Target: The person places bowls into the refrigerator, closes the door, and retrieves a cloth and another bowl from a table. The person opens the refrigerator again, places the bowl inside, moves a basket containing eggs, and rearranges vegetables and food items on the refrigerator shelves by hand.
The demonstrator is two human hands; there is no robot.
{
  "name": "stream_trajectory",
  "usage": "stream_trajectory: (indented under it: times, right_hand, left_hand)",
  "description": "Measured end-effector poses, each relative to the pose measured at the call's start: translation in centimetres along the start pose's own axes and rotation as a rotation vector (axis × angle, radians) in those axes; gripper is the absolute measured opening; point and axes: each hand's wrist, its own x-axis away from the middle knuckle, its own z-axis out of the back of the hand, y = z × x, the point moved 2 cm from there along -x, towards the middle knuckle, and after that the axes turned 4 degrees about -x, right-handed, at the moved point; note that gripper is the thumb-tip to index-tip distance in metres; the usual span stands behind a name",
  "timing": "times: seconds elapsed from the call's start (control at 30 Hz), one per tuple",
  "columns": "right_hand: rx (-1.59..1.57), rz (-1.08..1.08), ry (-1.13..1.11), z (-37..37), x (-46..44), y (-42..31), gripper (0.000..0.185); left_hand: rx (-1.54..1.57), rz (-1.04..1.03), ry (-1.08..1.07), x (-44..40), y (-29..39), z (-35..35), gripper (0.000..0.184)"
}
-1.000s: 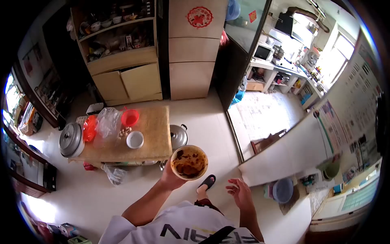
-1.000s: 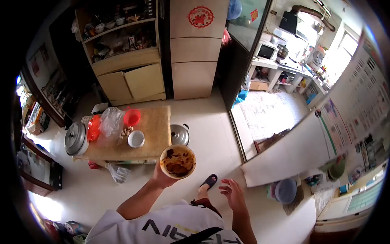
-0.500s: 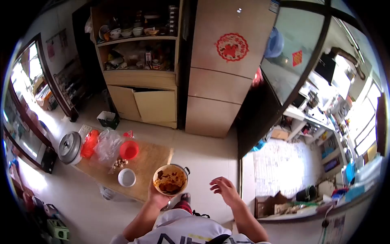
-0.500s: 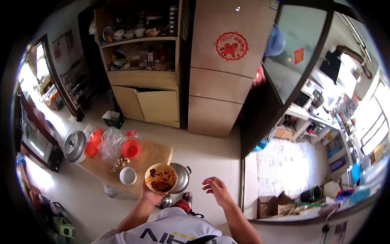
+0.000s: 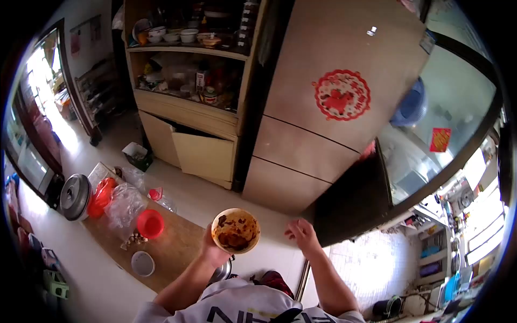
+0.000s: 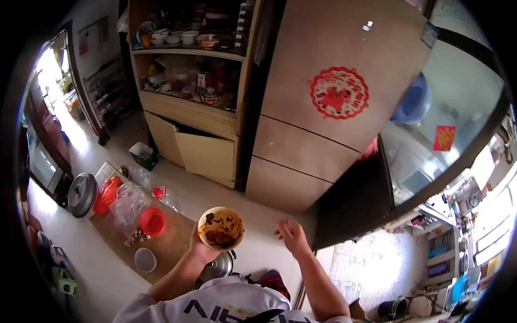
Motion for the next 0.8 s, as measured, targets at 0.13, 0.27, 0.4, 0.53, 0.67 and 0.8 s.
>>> stream_trajectory:
  times: [0.13,0.27,0.4,0.53,0.67,0.8]
  right_hand:
    - [0.238,0.133,-0.212,0.2,-13.3,-5.2,0.025]
    - [0.295,0.453,-0.263,-1.5,-26.5,-10.6,0.016]
    - [0.564,0.875,-0.293,-3.1,-37.6,-16.4,0.018]
    - [1.209,0.986,-0.095,-3.5,-45.1,-18.9,0.03]
    - [1.818,0.598,-0.31,-5.3,-49.7,-18.7,0.042]
    - [2.031,0.569,-0.378,-6.6,-49.3,-17.6,0.043]
  left_hand:
    - [0.009,-0.218,-0.006,-2.5,0.7,-0.3,0.059]
    - [-0.043,-0.388,0.122,-4.9,0.7,0.3,0.063]
    - [0.022,-0.576,0.334,-7.8,-0.3,-1.4,0.06]
    - [0.102,-0.659,0.373,-10.1,-2.4,-2.3,0.057]
    - [0.116,-0.754,0.406,-11.7,-3.5,-5.1,0.063]
    - [0.131,-0.788,0.474,-11.8,-5.4,-4.2,0.059]
